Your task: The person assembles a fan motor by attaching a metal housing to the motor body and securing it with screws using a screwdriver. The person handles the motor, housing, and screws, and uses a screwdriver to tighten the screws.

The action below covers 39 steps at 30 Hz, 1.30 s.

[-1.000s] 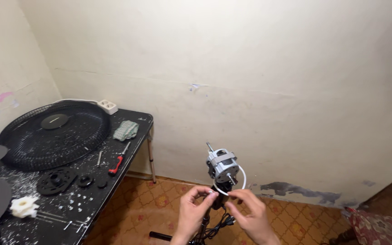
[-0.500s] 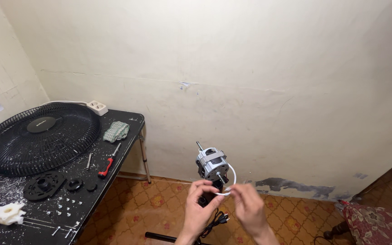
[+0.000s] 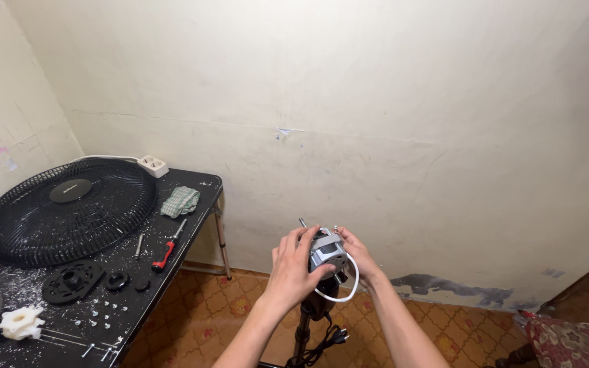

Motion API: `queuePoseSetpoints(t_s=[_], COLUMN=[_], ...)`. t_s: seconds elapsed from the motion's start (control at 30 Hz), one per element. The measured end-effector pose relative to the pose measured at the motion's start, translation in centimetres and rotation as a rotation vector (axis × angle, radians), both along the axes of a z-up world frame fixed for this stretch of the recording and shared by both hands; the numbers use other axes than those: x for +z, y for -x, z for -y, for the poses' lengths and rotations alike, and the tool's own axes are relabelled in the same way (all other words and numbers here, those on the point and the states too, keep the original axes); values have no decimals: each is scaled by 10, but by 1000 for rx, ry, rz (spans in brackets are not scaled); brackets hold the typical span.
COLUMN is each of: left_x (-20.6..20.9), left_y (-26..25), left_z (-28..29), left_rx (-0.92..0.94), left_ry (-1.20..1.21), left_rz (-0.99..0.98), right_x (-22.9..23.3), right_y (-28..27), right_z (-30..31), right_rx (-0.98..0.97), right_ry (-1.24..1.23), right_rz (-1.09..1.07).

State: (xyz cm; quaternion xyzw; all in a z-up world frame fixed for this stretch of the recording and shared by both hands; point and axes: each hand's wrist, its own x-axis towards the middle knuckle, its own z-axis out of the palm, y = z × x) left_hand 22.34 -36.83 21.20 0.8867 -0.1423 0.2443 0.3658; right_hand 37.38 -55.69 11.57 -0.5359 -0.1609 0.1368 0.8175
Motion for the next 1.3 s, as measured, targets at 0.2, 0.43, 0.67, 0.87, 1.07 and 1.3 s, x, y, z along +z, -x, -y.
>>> queuePoseSetpoints(t_s=[0.2, 0.43, 0.67, 0.87, 1.07, 1.3], left_x=[-4, -12, -31, -33, -44, -50], left_y=[-13, -14, -9, -16, -23, -5], left_z=[-31, -60, -51, -54, -62, -59], left_rx=[-137, -217, -192, -143, -95, -86], left_ry=[-37, 245, 165, 258, 199, 264], left_rz=[20, -211, 62, -71, 44, 98], right_x=[-14, -22, -11, -15, -26, -27], right_y=[12, 57, 91, 91, 81, 95], right_z=[-5, -4, -17, -33, -28, -22], right_rx=[9, -353, -429, -580, -419, -419], right_ry=[-124, 262, 308, 427, 149, 145], right_rz=[5, 306, 435, 436, 359, 385])
